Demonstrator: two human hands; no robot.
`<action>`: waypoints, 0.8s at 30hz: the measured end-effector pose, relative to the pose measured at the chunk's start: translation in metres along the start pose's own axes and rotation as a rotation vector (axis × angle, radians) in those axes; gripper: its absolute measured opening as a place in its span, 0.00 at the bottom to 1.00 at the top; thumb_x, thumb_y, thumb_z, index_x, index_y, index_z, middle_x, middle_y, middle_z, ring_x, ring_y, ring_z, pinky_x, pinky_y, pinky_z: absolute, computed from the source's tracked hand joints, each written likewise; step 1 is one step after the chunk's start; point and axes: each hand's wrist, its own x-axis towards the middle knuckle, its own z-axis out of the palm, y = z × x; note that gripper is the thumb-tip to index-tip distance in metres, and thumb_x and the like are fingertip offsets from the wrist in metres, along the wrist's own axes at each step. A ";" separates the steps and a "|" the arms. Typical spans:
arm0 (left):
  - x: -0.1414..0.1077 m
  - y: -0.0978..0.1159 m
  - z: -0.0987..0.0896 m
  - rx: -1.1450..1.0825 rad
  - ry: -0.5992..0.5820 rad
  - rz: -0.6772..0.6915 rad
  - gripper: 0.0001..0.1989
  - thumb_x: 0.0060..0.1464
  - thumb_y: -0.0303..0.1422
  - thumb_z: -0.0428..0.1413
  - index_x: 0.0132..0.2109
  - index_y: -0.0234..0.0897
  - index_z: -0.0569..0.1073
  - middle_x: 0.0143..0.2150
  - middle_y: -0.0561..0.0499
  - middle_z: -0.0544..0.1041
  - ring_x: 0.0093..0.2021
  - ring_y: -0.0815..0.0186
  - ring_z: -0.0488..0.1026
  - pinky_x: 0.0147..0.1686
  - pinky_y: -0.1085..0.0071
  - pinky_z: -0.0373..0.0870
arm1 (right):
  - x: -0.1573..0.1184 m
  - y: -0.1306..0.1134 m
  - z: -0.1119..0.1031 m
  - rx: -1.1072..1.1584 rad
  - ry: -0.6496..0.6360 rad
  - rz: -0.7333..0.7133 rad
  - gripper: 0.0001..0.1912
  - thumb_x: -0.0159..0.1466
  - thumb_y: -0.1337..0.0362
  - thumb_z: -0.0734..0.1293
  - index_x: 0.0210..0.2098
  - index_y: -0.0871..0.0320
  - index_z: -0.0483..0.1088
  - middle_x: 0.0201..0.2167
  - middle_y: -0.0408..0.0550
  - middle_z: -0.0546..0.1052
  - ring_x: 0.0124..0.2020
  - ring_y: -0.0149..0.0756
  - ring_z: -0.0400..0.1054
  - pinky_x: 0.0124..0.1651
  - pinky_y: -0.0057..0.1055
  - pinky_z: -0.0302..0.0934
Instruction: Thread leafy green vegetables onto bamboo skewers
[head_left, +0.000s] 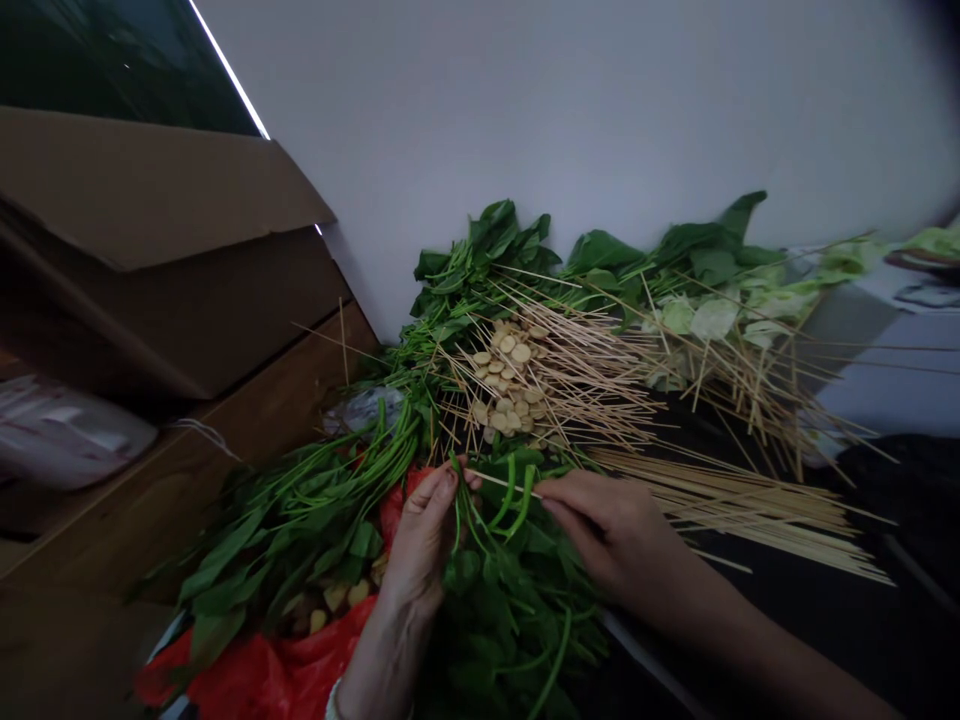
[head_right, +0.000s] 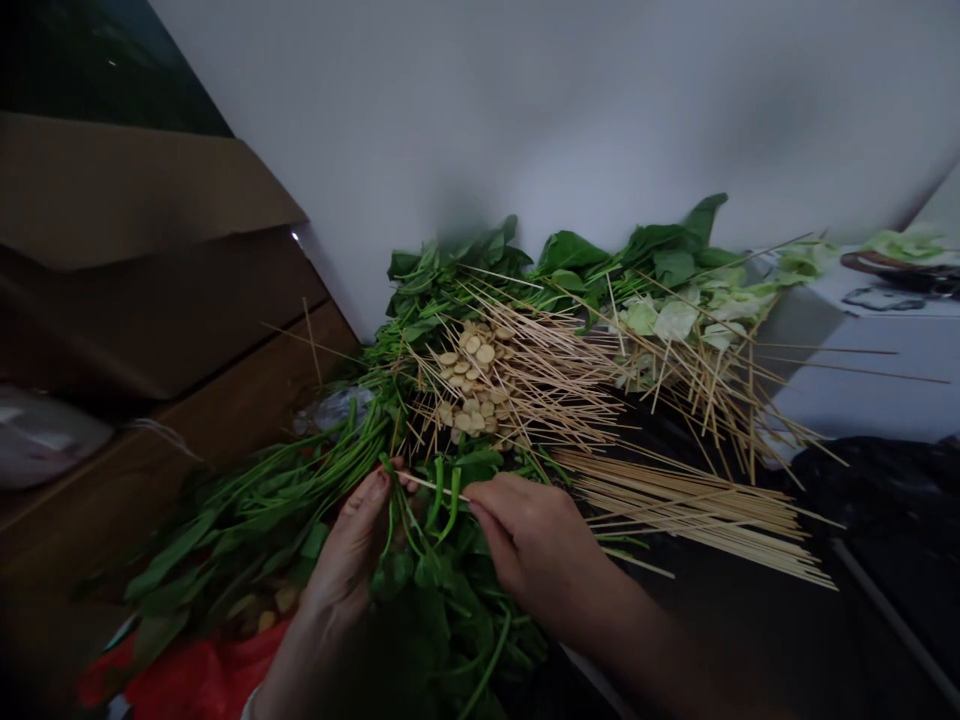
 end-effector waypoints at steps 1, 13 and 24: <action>-0.001 0.000 0.000 0.005 -0.001 0.000 0.20 0.32 0.35 0.74 0.37 0.36 0.81 0.27 0.53 0.80 0.26 0.71 0.76 0.29 0.78 0.75 | 0.000 0.001 0.001 -0.002 -0.002 -0.002 0.11 0.69 0.70 0.59 0.40 0.57 0.74 0.32 0.46 0.77 0.33 0.33 0.70 0.37 0.30 0.62; 0.001 -0.001 -0.003 0.090 0.019 0.048 0.19 0.29 0.37 0.74 0.33 0.36 0.82 0.25 0.52 0.81 0.25 0.72 0.75 0.30 0.79 0.72 | -0.002 0.000 0.006 -0.044 -0.043 0.032 0.13 0.70 0.67 0.57 0.36 0.57 0.72 0.31 0.47 0.76 0.32 0.33 0.69 0.37 0.30 0.61; 0.002 -0.004 -0.006 0.183 0.017 0.097 0.17 0.30 0.37 0.74 0.30 0.36 0.82 0.27 0.49 0.82 0.27 0.68 0.77 0.32 0.75 0.74 | -0.003 -0.003 0.012 -0.109 -0.053 -0.010 0.14 0.70 0.70 0.56 0.34 0.59 0.71 0.29 0.48 0.75 0.30 0.33 0.69 0.34 0.29 0.62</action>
